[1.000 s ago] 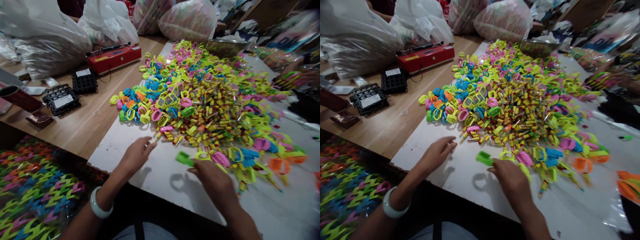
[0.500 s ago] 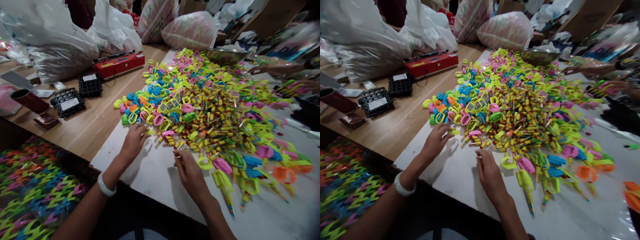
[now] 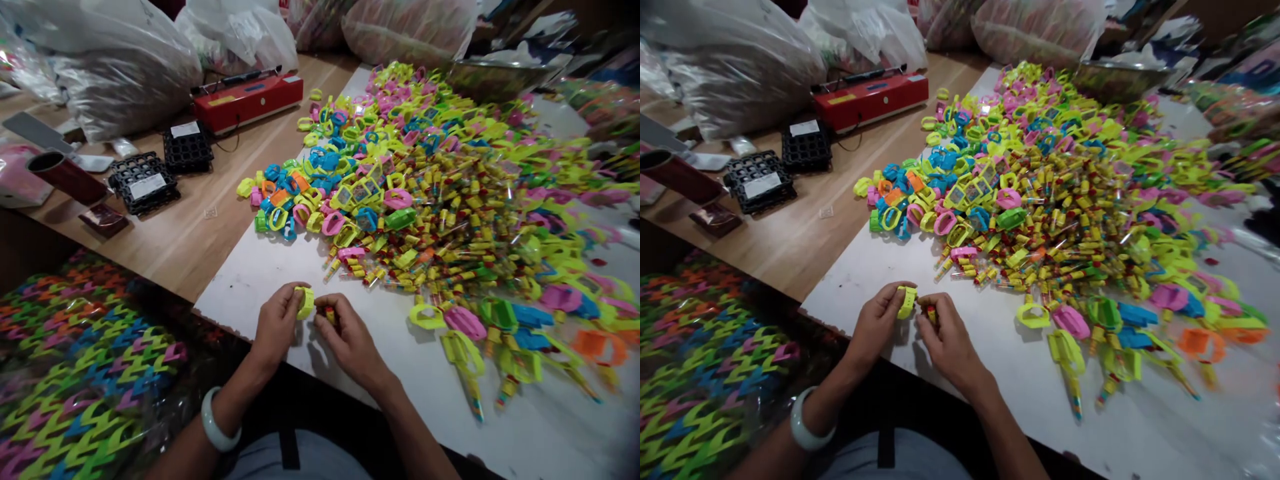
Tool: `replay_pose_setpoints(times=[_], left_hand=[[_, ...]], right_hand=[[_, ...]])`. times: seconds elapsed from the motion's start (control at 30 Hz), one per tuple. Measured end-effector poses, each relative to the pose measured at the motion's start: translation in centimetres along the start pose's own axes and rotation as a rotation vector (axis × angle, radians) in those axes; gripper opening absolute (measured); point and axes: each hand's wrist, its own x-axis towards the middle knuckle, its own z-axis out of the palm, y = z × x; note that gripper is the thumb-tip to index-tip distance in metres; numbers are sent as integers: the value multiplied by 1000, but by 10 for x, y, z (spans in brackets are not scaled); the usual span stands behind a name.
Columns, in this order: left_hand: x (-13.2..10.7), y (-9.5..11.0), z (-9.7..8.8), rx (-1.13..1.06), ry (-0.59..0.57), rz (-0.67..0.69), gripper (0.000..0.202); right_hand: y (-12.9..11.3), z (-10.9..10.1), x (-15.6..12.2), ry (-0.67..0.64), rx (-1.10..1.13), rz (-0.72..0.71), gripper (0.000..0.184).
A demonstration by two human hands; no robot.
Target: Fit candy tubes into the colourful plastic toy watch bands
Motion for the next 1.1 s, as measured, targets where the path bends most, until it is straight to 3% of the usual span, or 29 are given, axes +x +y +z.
replay_pose_setpoints(times=[0.13, 0.23, 0.3, 0.47, 0.8, 0.93, 1.1], left_hand=[[1, -4, -13, 153, -49, 142, 29], [-2, -7, -17, 223, -70, 191, 27], [-4, -7, -20, 278, -65, 196, 27], [-7, -4, -23, 423, -85, 222, 30], [-6, -5, -21, 553, -105, 291, 31], [-7, -5, -19, 504, -111, 244, 33], [-4, 1, -23, 362, -161, 62, 35]], right_hand=[[-3, -20, 4, -88, -116, -213, 25], [0, -22, 6, -117, -214, -218, 32], [0, -19, 7, -88, -237, -231, 26], [-5, -15, 12, -71, -204, -327, 18], [-2, -17, 12, -86, -208, -331, 22], [-1, -18, 10, -132, -244, -329, 24], [-1, -19, 7, -233, -355, -366, 27]])
